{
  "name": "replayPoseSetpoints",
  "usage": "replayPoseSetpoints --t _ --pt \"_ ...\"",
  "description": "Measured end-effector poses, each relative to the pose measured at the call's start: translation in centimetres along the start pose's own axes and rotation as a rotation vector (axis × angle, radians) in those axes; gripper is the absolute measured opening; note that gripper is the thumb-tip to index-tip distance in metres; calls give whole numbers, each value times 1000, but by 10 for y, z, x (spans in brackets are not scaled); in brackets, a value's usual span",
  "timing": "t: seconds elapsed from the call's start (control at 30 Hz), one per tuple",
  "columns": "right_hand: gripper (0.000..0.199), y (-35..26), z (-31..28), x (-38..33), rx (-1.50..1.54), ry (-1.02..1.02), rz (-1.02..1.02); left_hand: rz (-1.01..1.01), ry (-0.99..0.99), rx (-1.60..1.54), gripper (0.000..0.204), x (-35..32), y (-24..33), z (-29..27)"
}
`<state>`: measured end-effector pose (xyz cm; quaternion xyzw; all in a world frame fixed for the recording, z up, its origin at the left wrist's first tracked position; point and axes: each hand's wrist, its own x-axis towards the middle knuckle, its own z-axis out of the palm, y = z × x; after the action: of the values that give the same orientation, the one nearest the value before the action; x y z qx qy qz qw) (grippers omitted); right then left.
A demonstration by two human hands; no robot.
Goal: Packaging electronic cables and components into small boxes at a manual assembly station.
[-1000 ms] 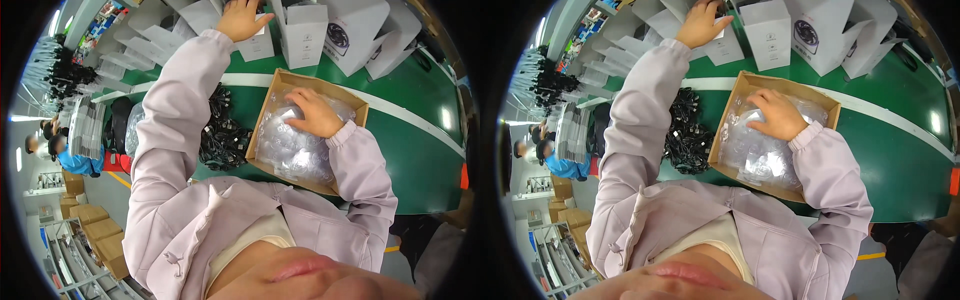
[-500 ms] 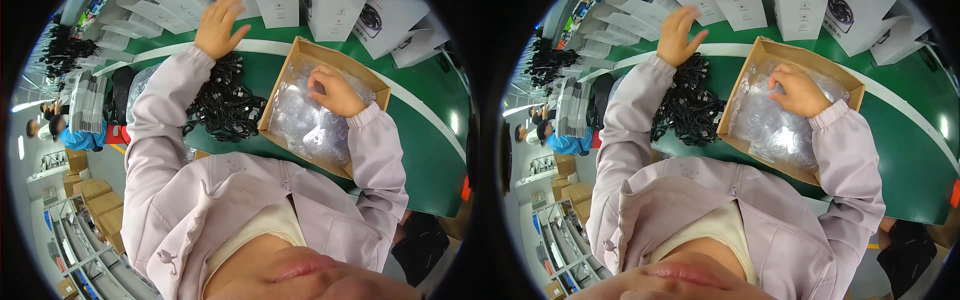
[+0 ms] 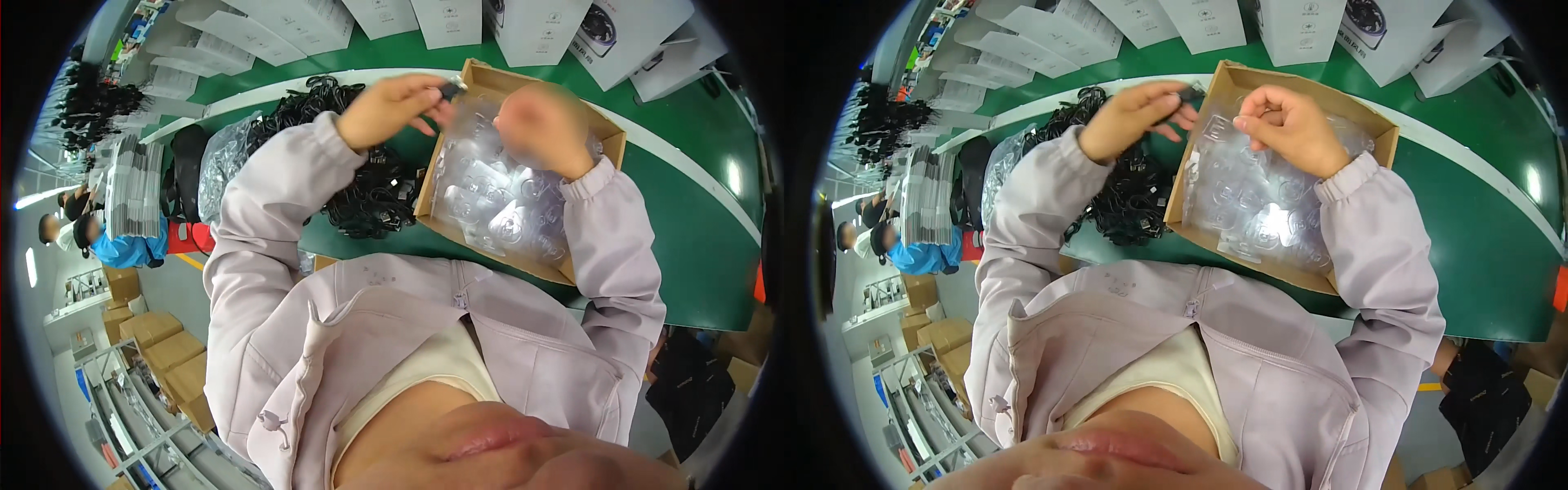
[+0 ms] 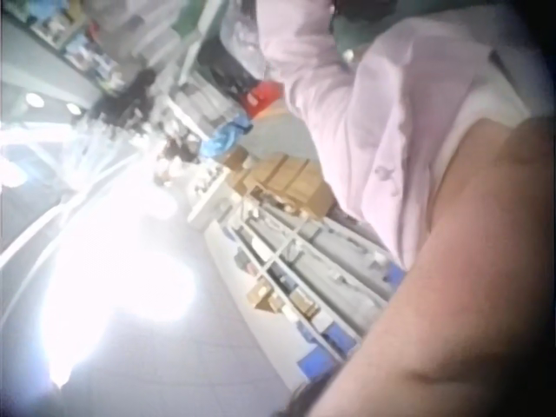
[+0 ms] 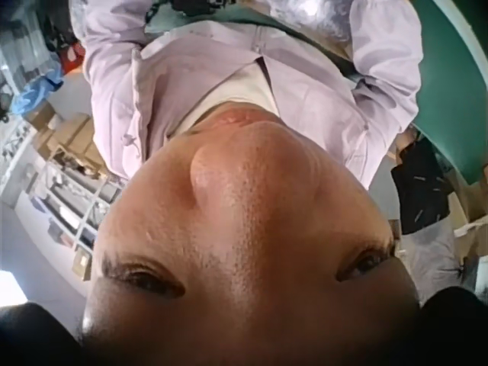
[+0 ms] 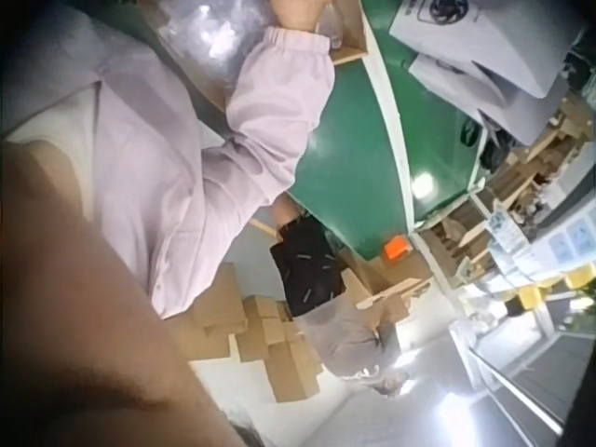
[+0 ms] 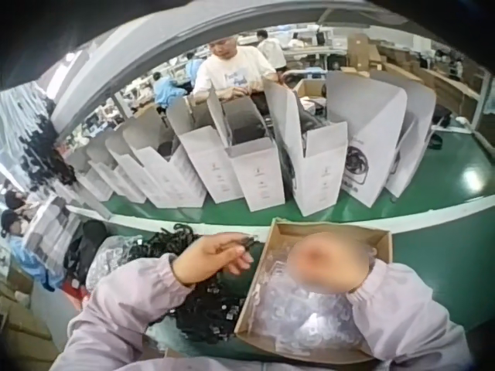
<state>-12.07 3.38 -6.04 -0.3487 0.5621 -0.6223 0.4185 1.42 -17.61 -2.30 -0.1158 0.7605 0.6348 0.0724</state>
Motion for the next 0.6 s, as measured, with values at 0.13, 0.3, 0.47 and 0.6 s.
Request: replayPoseSetpoints --t 0.13,0.3,0.47,0.6 --pt "12 6 1 0 -45 33 -17 -23 -228 -169 27 25 -9 25" --pt "12 2 8 -5 48 50 -139 394 -3 38 23 26 14 31" --pt "15 5 6 -5 -38 144 -220 725 659 173 62 69 81 -87" --pt "17 4 3 -5 -96 108 -186 564 827 1201 27 87 95 -114"
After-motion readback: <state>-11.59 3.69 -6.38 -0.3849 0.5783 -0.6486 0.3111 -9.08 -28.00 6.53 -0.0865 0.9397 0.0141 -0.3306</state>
